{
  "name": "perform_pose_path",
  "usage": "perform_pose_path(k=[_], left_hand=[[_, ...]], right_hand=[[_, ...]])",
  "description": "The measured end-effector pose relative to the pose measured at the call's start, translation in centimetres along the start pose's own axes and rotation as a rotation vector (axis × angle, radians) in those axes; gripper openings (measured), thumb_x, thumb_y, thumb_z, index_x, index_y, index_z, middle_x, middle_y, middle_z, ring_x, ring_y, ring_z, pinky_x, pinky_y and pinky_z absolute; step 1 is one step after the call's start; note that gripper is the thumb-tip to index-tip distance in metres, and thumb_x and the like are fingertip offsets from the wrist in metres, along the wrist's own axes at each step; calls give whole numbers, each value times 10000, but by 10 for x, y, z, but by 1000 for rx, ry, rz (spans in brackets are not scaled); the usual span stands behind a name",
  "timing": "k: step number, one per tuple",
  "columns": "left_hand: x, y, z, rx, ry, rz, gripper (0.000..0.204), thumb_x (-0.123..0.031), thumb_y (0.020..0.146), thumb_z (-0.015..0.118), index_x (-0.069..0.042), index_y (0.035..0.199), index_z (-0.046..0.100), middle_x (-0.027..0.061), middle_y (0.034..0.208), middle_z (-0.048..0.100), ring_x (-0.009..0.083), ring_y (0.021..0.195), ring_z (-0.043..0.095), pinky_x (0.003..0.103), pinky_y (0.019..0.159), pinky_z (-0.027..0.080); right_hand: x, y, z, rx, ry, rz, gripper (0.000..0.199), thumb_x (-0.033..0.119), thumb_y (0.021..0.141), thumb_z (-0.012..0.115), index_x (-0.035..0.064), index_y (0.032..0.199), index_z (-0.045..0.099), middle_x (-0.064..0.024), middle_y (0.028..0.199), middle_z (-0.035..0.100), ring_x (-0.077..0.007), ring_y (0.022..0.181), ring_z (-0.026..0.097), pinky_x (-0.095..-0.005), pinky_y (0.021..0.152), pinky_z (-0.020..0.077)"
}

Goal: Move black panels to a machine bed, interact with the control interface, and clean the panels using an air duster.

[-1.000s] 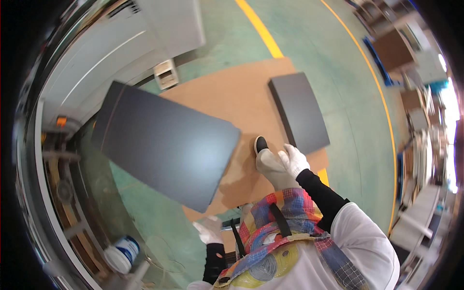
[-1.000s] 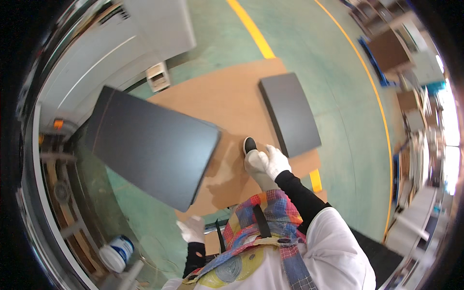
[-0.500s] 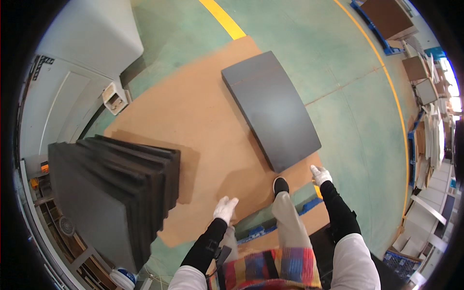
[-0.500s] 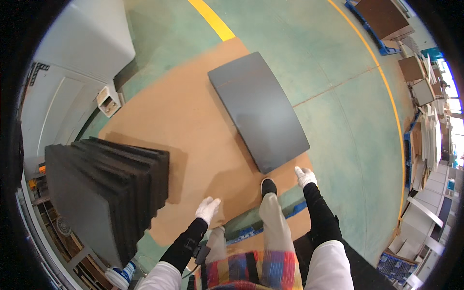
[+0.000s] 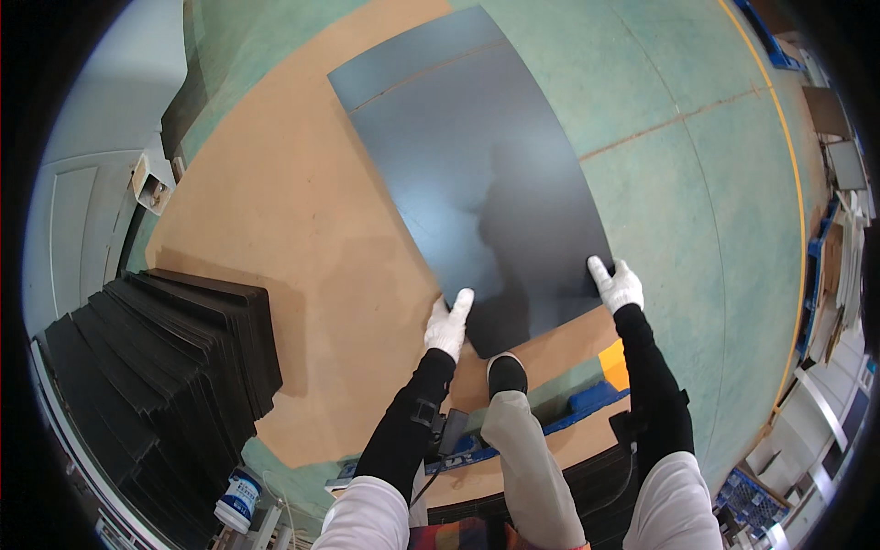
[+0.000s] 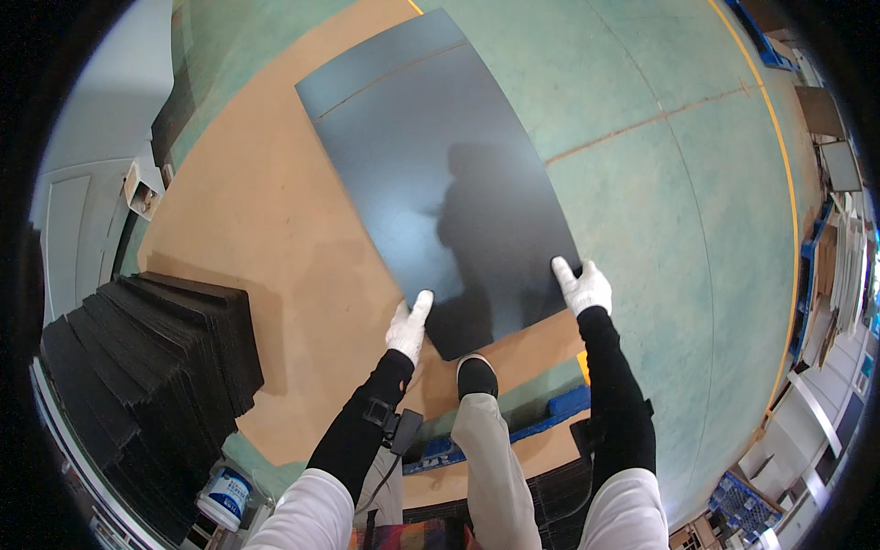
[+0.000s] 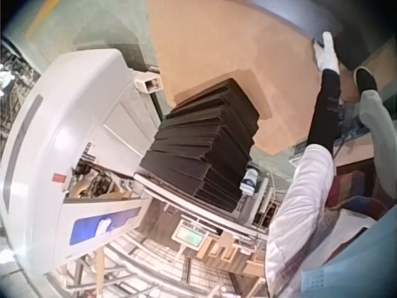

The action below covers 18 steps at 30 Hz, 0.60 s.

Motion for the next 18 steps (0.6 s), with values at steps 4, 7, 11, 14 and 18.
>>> perform_pose_path(k=[4, 7, 11, 14, 18], left_hand=[[41, 25, -21, -145, 111, -55, 992, -749, 845, 410, 51, 1426, 337, 249, 1453, 387, 364, 1362, 355, 390, 1116, 275], [40, 23, -47, -192, 20, 32, 928, -741, 867, 361, 21, 1394, 407, 261, 1417, 422, 386, 1330, 381, 409, 1102, 295], [15, 14, -62, -268, 273, 72, 879, -760, 873, 276, -4, 1187, 597, 262, 1215, 565, 412, 1186, 493, 457, 1010, 380], [13, 18, -73, -251, 332, 55, 893, -772, 864, 280, 0, 1182, 599, 271, 1189, 582, 418, 1160, 516, 461, 997, 393], [12, 18, -88, -188, 384, 8, 905, -776, 859, 281, 3, 1201, 591, 289, 1213, 572, 426, 1169, 521, 468, 996, 399]], right_hand=[[-1, -37, 38, -112, 18, -117, 741, 632, 839, 553, -43, 1144, 586, -272, 1092, 633, -410, 1072, 584, -447, 932, 454], [7, -74, 59, -26, 169, -59, 629, 524, 826, 634, -10, 1154, 580, -247, 1100, 626, -389, 1039, 600, -453, 914, 464], [12, -91, 69, -31, 148, 37, 668, 563, 832, 600, -15, 1164, 582, -262, 1123, 616, -406, 1059, 591, -461, 925, 459], [11, -91, 81, 1, 156, 82, 740, 604, 828, 574, -39, 1194, 565, -281, 1154, 601, -415, 1092, 577, -459, 941, 452], [14, -103, 89, -16, 157, 36, 780, 627, 823, 561, -62, 1190, 566, -287, 1149, 607, -416, 1094, 580, -454, 946, 449]])
Point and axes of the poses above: each hand's wrist, its own y-axis towards the middle knuckle, its own z-axis out of the palm, x = y × z, the point moved 5 cm from there along y, towards the middle knuckle
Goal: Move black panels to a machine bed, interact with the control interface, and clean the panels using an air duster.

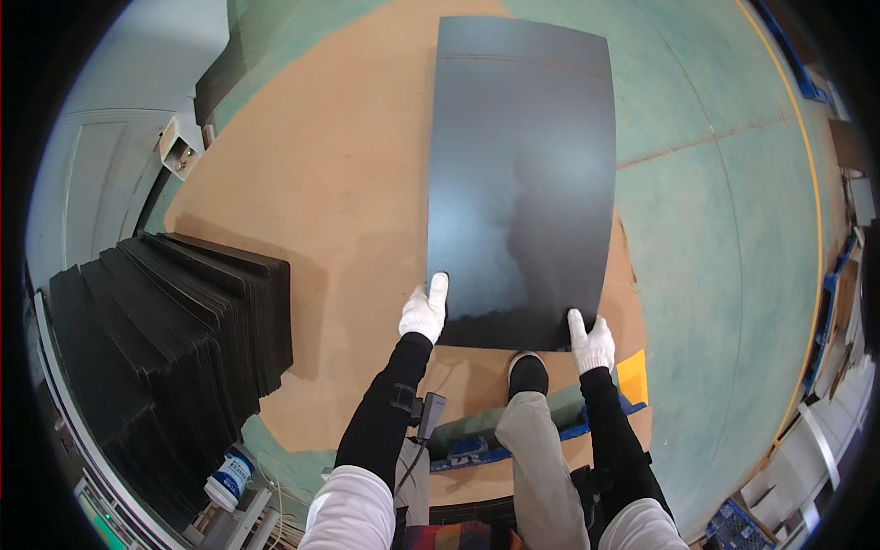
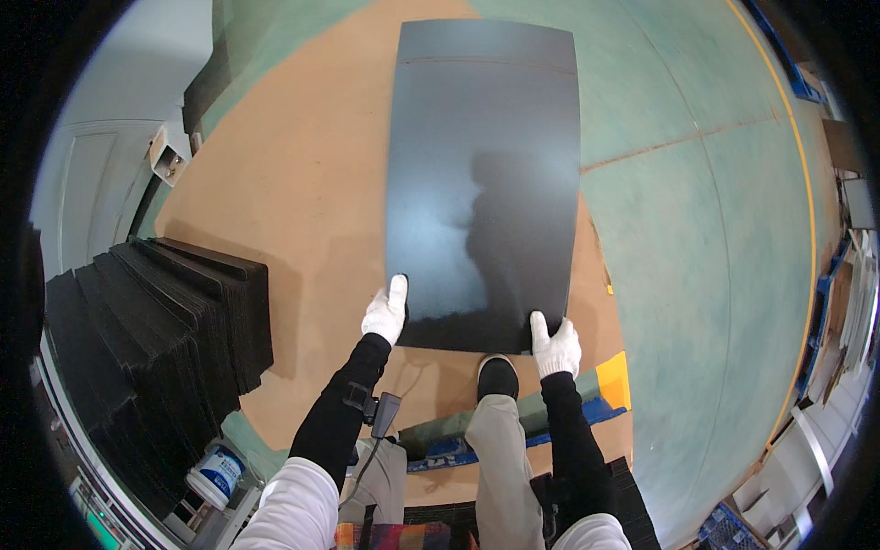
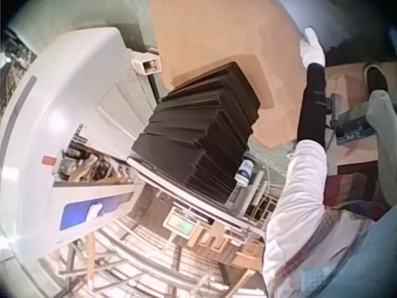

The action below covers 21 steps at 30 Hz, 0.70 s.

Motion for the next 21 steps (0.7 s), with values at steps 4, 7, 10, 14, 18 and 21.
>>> perform_pose_path(k=[4, 7, 10, 14, 18, 21], left_hand=[[25, -21, -16, 59, 62, -12, 900, -752, 871, 268, 5, 1277, 537, 298, 1247, 547, 435, 1188, 507, 477, 1018, 382], [39, -64, -26, 159, 118, 115, 841, -717, 883, 295, -1, 1226, 575, 307, 1201, 568, 452, 1157, 524, 481, 1012, 379], [32, -119, -40, 187, 122, -134, 821, -706, 885, 305, -4, 1183, 607, 309, 1168, 585, 466, 1152, 521, 480, 1011, 373], [29, -190, -58, 181, 29, -169, 930, -776, 831, 324, 34, 1207, 585, 332, 1175, 574, 458, 1178, 510, 473, 1014, 371], [50, -262, -134, 194, -90, -260, 972, -789, 789, 424, 77, 1205, 572, 319, 1168, 587, 418, 1166, 540, 448, 1000, 392], [45, -314, -168, 349, -53, -210, 991, -806, 772, 432, 93, 1156, 597, 307, 1131, 609, 408, 1136, 564, 444, 972, 414]], right_hand=[[7, -13, -25, 166, -90, 17, 773, 656, 847, 495, -60, 1111, 615, -291, 1052, 641, -411, 1060, 598, -463, 930, 448], [9, 11, -53, 263, -50, -96, 840, 721, 851, 405, -44, 1140, 600, -320, 1087, 614, -426, 1108, 567, -463, 957, 421], [61, 54, -80, 232, 143, -204, 831, 697, 876, 382, -49, 1194, 566, -318, 1072, 618, -444, 1102, 557, -460, 968, 408], [55, 77, -86, 136, -134, -229, 719, 707, 911, 265, 148, 1264, 548, -311, 994, 632, -464, 982, 593, -499, 857, 449], [86, -16, -95, 341, -189, -313, 656, 687, 921, 250, 231, 1331, 483, -322, 1125, 589, -472, 1078, 550, -482, 961, 407], [27, -81, -133, 108, 102, -234, 932, 779, 838, 335, -55, 1141, 620, -338, 1129, 593, -438, 1123, 556, -467, 968, 411]])
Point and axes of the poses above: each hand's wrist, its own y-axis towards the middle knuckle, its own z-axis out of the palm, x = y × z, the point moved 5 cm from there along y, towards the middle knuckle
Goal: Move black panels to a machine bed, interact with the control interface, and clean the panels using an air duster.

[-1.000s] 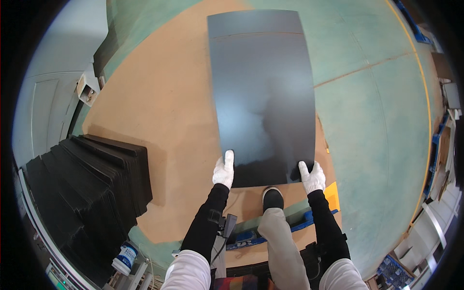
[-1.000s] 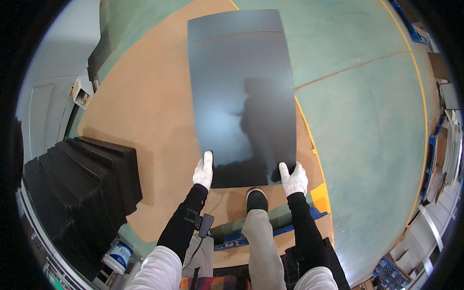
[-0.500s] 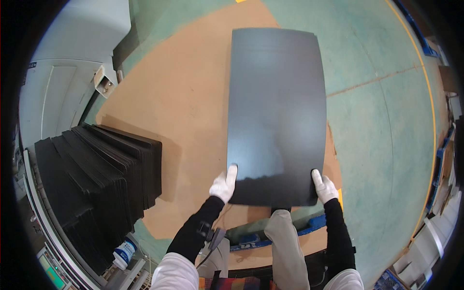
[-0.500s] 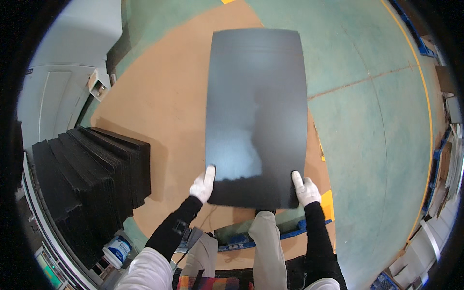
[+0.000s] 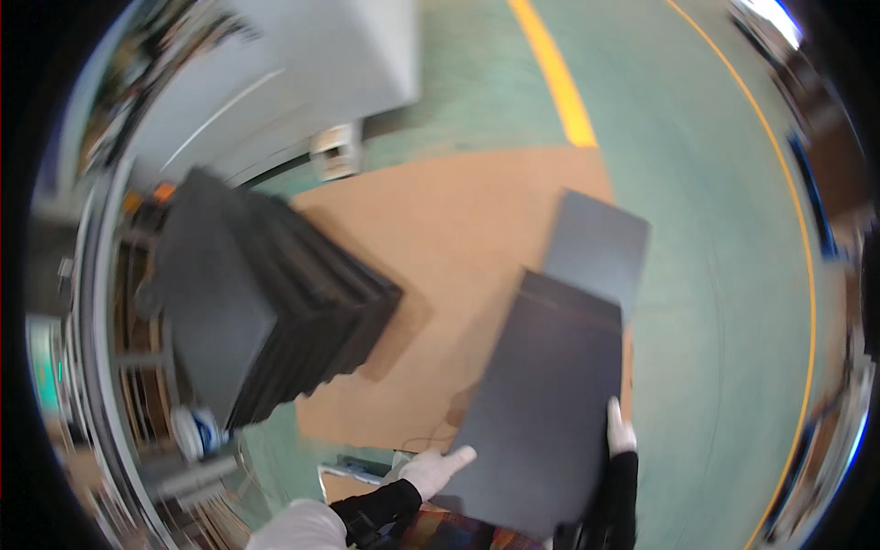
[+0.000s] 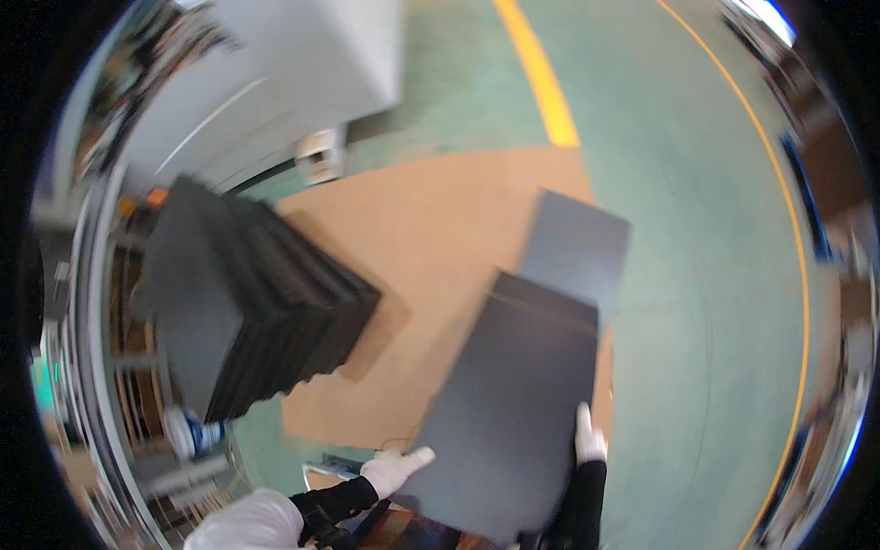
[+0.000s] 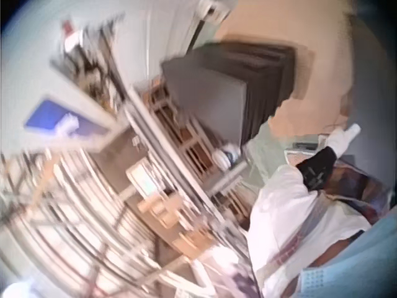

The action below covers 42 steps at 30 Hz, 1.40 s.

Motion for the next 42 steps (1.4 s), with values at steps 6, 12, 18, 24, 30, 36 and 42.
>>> perform_pose_path(k=[6, 12, 18, 24, 30, 36, 42], left_hand=[[84, -60, -21, 239, 29, 89, 1031, -840, 760, 392, 124, 1025, 642, 296, 1022, 642, 405, 993, 621, 450, 872, 458], [133, -117, -37, 256, -71, 215, 1061, -846, 733, 435, 103, 1184, 576, 271, 1190, 598, 368, 1120, 579, 425, 937, 437], [156, -169, -117, 140, -250, 380, 958, -806, 754, 481, 84, 1084, 614, 283, 1113, 620, 364, 1080, 598, 424, 908, 452], [198, -196, -197, -213, -502, 427, 960, -795, 771, 480, 78, 1163, 571, 317, 1107, 609, 414, 1102, 580, 459, 944, 440], [246, -183, -240, -478, -844, 359, 941, -749, 786, 517, 99, 1191, 557, 310, 1116, 615, 409, 1108, 580, 435, 955, 441], [253, -187, -285, -557, -1403, 108, 907, -717, 779, 547, 75, 1222, 555, 278, 1151, 616, 404, 1110, 581, 430, 961, 434], [266, -151, -305, -706, -1026, -60, 893, -745, 810, 470, 76, 1137, 591, 300, 1091, 618, 396, 1090, 591, 456, 877, 491]], right_hand=[[-23, -121, -5, 117, -376, 271, 906, 723, 875, 371, -120, 1104, 612, -316, 1123, 612, -402, 1134, 565, -442, 979, 415], [2, -201, -59, 63, -244, 333, 882, 683, 888, 420, -126, 1218, 549, -236, 1221, 594, -326, 1168, 542, -373, 1028, 378], [233, -300, -96, -28, -37, 162, 831, 619, 882, 525, -94, 1307, 490, -205, 1268, 578, -310, 1154, 535, -375, 1021, 385], [382, -251, -80, -236, -549, -738, 504, 437, 1020, 285, 81, 1342, 438, -333, 891, 632, -476, 828, 619, -528, 731, 467], [593, -299, 33, 13, -359, -867, 728, 609, 949, 335, -49, 1107, 604, -337, 893, 629, -456, 933, 609, -473, 821, 449], [710, -275, 161, 178, -584, -1060, 631, 606, 954, 308, 94, 1216, 566, -347, 911, 625, -477, 980, 585, -506, 862, 430], [750, -262, 246, 198, -711, -1345, 592, 547, 936, 418, 23, 1043, 672, -294, 1000, 645, -433, 968, 618, -471, 881, 461]])
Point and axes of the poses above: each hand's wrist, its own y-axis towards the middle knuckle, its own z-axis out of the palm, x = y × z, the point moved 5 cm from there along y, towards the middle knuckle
